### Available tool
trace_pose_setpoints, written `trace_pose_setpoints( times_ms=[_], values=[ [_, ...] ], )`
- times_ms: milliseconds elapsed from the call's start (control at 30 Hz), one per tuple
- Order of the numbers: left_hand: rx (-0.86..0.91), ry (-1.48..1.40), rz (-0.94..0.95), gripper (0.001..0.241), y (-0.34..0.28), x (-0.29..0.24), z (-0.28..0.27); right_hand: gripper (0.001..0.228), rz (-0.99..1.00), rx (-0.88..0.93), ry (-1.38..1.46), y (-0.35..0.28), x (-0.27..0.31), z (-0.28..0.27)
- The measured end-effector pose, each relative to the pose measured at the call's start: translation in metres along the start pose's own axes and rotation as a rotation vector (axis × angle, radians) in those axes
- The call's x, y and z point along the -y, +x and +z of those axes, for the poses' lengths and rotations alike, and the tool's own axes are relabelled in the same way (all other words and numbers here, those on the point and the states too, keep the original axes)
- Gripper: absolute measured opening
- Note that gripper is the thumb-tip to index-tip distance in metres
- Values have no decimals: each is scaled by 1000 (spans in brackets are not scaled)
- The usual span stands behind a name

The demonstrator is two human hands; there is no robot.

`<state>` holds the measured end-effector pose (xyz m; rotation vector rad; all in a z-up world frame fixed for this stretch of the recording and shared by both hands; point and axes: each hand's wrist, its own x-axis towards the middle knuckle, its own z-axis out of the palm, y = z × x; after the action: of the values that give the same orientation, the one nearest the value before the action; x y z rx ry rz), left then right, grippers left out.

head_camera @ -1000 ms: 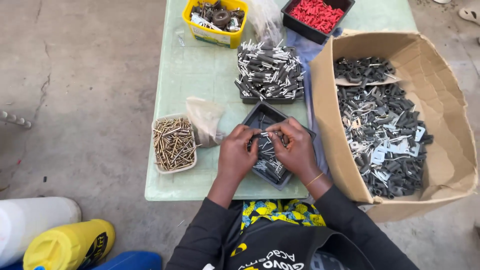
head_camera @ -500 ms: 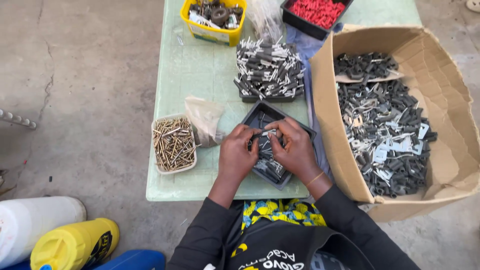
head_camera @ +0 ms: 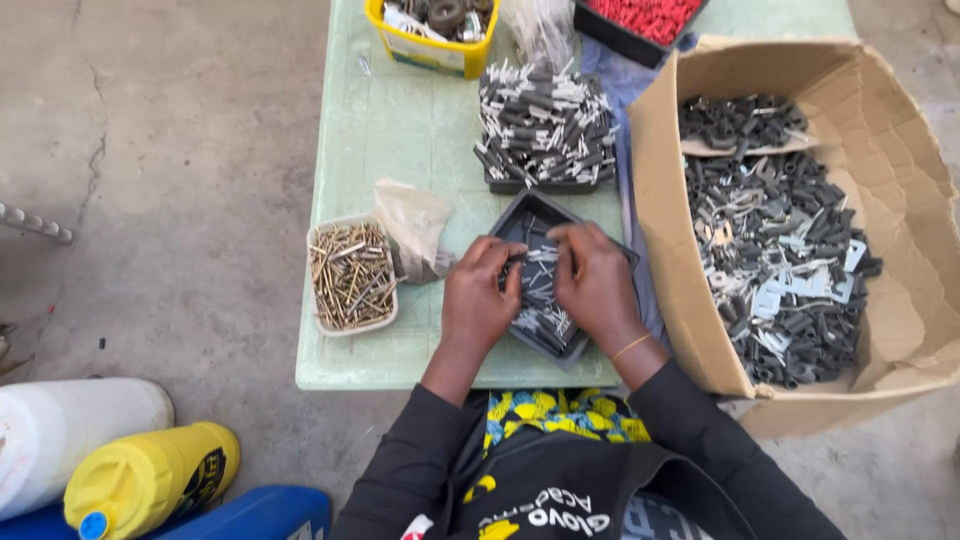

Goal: Sorting small metal clips from a large cardboard box into a smaller black tray

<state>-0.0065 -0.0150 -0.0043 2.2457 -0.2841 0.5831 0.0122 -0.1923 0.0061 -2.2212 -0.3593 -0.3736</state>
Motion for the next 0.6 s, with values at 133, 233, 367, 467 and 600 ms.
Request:
trace_pose_setpoints(
  times_ms=[133,233,367,467,600],
  values=[
    [-10,-22,-22,20,-4,-2,1,24,124,213,-151,-4,-9,11],
    [-37,-6,19,19,-2,6,5,23,104,274,-238,-1,-16,15],
    [-37,-14,9,20,-4,7,6,13,94,258,-191,-1,-10,11],
    [-26,-23,3,19,-5,5,4,6,29,149,-81,-2,-3,5],
    [-12,-30,-15,20,0,-1,1,5,19,-58,144,-2,5,0]
  ],
)
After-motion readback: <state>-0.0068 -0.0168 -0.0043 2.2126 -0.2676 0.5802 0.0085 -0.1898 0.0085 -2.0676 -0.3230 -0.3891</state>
